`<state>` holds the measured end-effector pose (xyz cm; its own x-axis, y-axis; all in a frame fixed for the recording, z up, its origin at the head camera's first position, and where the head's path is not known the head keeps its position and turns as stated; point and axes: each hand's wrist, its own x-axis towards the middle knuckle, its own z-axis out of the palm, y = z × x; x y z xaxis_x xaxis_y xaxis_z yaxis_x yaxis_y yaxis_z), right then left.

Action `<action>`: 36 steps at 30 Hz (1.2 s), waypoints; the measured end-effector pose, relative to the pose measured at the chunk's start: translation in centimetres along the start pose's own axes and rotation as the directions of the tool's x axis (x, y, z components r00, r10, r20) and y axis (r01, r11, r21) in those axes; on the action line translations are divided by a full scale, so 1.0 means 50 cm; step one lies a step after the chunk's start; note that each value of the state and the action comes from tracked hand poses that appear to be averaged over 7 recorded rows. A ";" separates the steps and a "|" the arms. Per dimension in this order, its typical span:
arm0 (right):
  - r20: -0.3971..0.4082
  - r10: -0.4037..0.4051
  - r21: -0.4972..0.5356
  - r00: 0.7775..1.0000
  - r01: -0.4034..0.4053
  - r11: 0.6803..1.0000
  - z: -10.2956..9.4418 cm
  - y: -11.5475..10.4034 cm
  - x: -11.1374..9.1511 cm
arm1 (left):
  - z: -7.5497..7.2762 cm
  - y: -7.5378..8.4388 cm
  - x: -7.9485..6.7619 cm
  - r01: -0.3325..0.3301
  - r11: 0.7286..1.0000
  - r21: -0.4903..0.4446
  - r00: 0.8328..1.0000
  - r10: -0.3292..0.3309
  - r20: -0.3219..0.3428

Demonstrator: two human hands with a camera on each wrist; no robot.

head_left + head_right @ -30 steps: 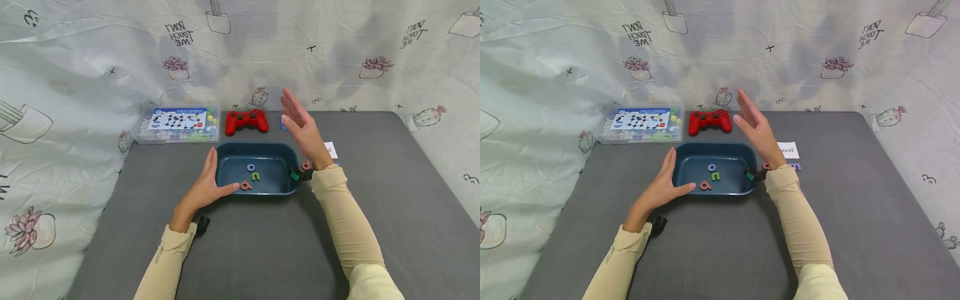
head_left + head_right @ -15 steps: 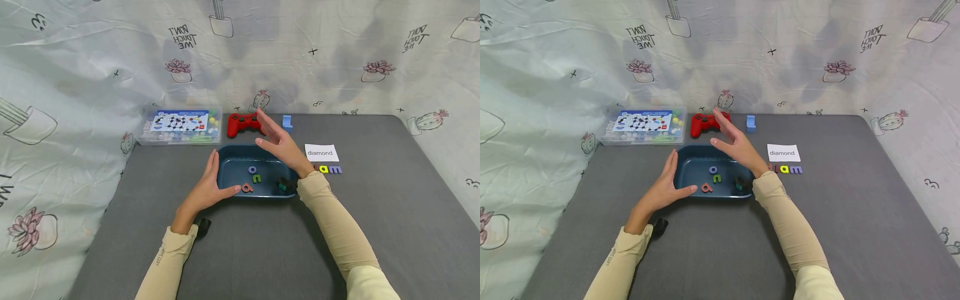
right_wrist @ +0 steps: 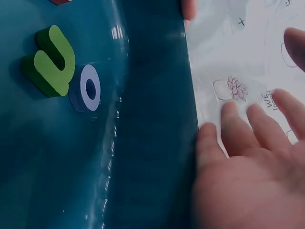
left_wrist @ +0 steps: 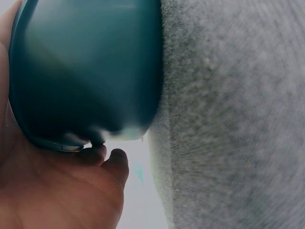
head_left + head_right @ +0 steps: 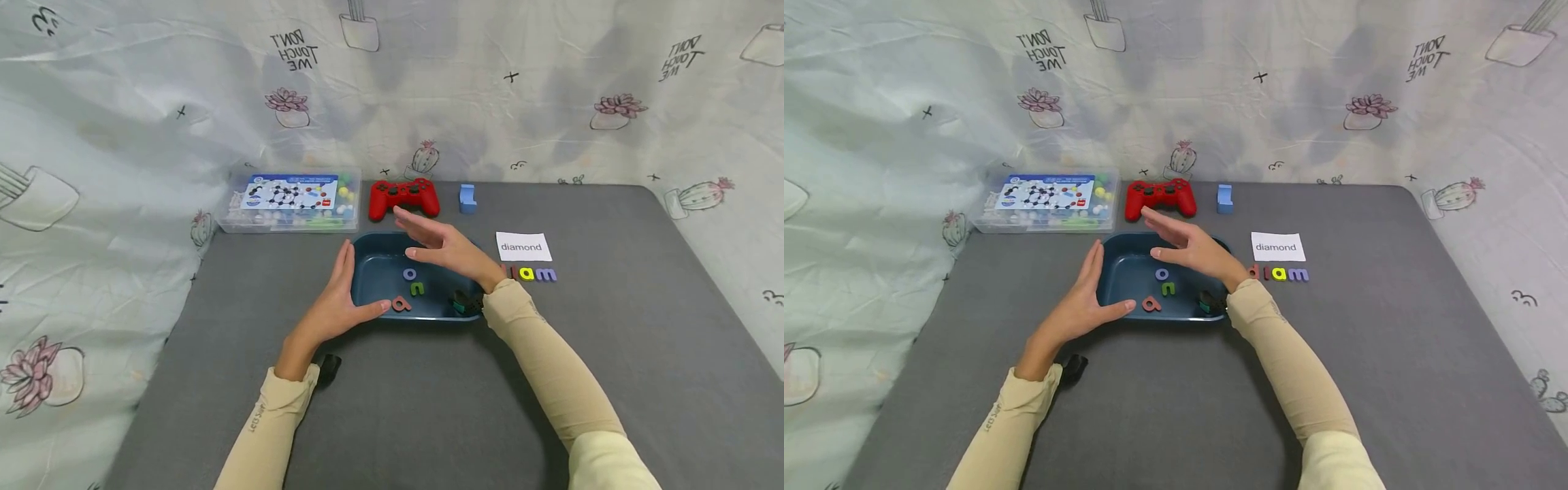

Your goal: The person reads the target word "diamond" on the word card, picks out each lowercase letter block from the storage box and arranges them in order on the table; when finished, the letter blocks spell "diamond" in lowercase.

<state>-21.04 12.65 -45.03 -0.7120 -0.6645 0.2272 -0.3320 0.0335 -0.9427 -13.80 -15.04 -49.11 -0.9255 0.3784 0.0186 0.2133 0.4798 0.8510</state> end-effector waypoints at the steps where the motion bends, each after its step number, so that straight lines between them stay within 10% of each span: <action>1: 0.015 0.011 0.002 1.000 -0.011 1.000 0.001 0.001 0.000 | -0.001 0.000 0.000 0.001 1.000 0.001 1.000 -0.001 0.000; 19: 0.232 0.235 -0.219 0.944 -0.185 0.958 0.006 0.025 0.011 | -0.003 0.004 0.002 0.032 0.999 -0.001 0.999 -0.032 0.012; 36: 0.226 0.304 -0.423 0.926 -0.188 0.886 0.000 0.030 0.016 | -0.006 -0.004 0.006 0.028 1.000 0.000 1.000 -0.028 0.013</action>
<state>-22.12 12.16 -46.24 -0.6203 -0.7732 -0.1314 -0.4223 0.4705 -0.7748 -14.21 -15.27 -49.11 -0.9270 0.3749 -0.0123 0.1869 0.4902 0.8513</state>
